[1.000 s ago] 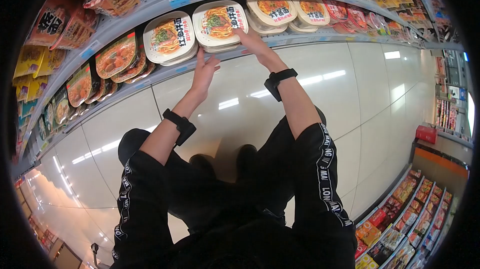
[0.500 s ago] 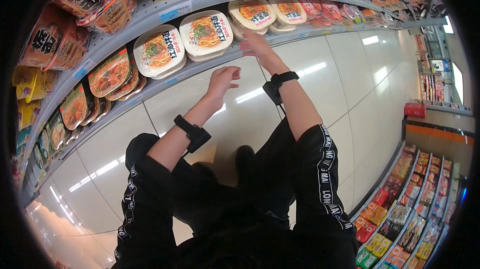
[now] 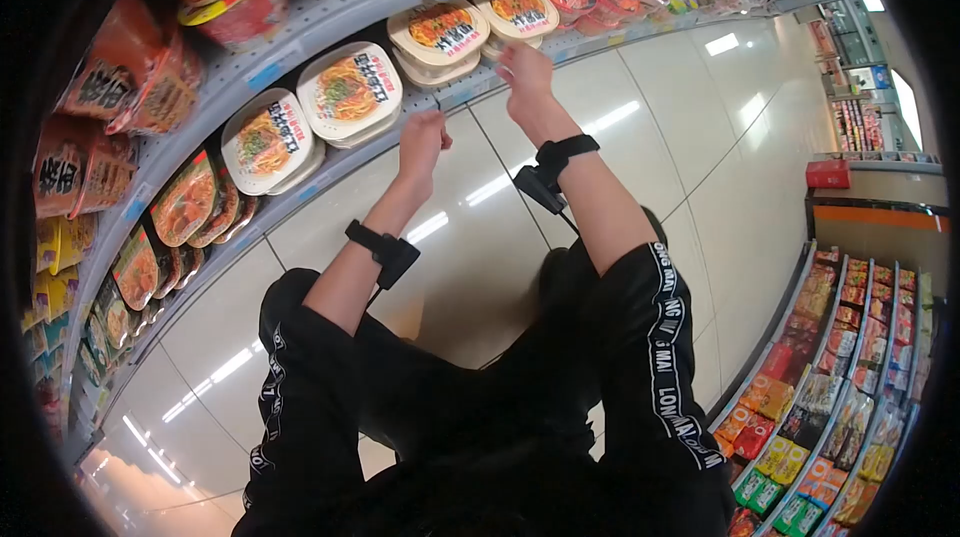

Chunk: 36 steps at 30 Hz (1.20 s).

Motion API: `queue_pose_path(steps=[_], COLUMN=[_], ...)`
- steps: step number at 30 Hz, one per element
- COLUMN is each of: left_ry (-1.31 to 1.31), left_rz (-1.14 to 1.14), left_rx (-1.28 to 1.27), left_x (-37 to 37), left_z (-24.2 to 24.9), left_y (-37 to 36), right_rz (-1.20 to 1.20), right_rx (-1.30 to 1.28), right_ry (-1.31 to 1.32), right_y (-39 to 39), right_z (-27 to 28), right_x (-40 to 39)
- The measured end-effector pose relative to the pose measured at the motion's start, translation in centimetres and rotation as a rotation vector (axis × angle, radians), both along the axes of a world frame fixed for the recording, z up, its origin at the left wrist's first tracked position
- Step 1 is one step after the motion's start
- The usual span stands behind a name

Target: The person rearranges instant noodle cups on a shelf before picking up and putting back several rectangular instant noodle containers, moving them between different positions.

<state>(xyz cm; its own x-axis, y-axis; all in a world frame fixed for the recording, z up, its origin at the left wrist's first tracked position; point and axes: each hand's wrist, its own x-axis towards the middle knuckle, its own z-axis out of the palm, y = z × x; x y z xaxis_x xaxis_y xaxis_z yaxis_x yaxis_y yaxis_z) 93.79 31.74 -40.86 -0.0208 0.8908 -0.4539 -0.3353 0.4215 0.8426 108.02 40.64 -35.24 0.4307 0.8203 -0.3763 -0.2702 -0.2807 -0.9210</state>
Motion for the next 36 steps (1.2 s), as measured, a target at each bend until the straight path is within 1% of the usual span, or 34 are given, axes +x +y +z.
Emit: queue_pose_path(steps=[1, 3, 5, 6, 7, 8, 9, 11, 12, 14, 16, 17, 19, 21, 25, 28, 31, 32, 33, 35, 36], left_ry=[0.018, 0.038, 0.124, 0.149, 0.304, 0.463, 0.493, 0.393, 0.429, 0.388, 0.424, 0.433, 0.457, 0.443, 0.412, 0.297, 0.325, 0.338, 0.341, 0.330, 0.292], left_rz=[0.017, 0.062, -0.027, 0.000, 0.000, -0.006, 0.007, 0.059, 0.074, 0.152, 0.156, 0.153, 0.177, 0.204, 0.313, 0.260, 0.229, 0.207, 0.197, 0.352, 0.513], left_rx=[0.010, 0.024, 0.045, 0.049, 0.129, 0.208, 0.215, -0.064, -0.072, -0.005, -0.029, -0.059, -0.055, -0.094, -0.115, -0.048, -0.081, -0.097, -0.076, -0.023, -0.012], left_x=[0.9, 3.1, 4.3, 4.4, 4.2, 3.9, 3.6, 3.1, 3.0, 3.3, 2.9, 2.9, 2.9, 2.8, 3.6, 4.0, 4.8, 4.9, 5.5, 6.3, 7.0], left_z=[0.6, 0.7, 0.0, -1.7, -4.5, -5.7, -5.0, -3.5, -2.6, -0.6, 1.5, 2.7, 5.4, 7.1, 9.9, 10.5, 11.3, 12.2, 11.8, 9.9, 8.4], left_y=[0.5, 1.5, 2.1, 2.3, 2.3, 2.3, 2.3, 1.9, 1.7, 1.7, 1.6, 1.3, 0.8, 0.6, 0.2, 0.4, 1.3, 1.8, 2.2, 3.8, 4.7], right_rz=[0.002, 0.354, 0.368, 0.361, 0.347, 0.415, 0.427, 0.604, 0.620, 0.768, 0.752, 0.729, 0.717, 0.737, 0.779, 0.757, 0.736, 0.741, 0.727, 0.719, 0.700], right_rx=[-0.016, 0.121, 0.135, 0.099, 0.064, 0.051, 0.068, -0.002, 0.003, -0.130, -0.083, -0.050, -0.042, -0.110, -0.092, -0.113, 0.008, -0.070, -0.052, -0.155, -0.131], right_ry=[0.010, -0.128, -0.099, -0.155, -0.212, -0.197, -0.171, -0.158, -0.120, -0.079, -0.078, -0.101, -0.056, -0.099, -0.140, -0.070, -0.126, -0.103, -0.105, -0.014, -0.030], right_y=[-0.1, 0.5, 0.6, 0.7, 1.1, 1.7, 2.4, 3.9, 4.2, 4.7, 5.2, 5.0, 4.8, 5.1, 4.6, 4.9, 5.1, 4.3, 3.8, 4.3, 4.2], right_z=[-0.5, -1.0, -1.8, -2.4, -3.0, -3.9, -4.9, -7.1, -7.6, -8.2, -10.6, -10.4, -9.7, -9.7, -10.0, -10.3, -12.2, -9.9, -10.6, -12.0, -10.9], right_x=[0.7, 2.4, 3.5, 4.3, 5.2, 6.2, 7.0, 7.4, 7.1, 6.7, 6.2, 5.9, 6.1, 6.2, 6.0, 5.1, 4.5, 4.9, 4.8, 4.0, 4.0])
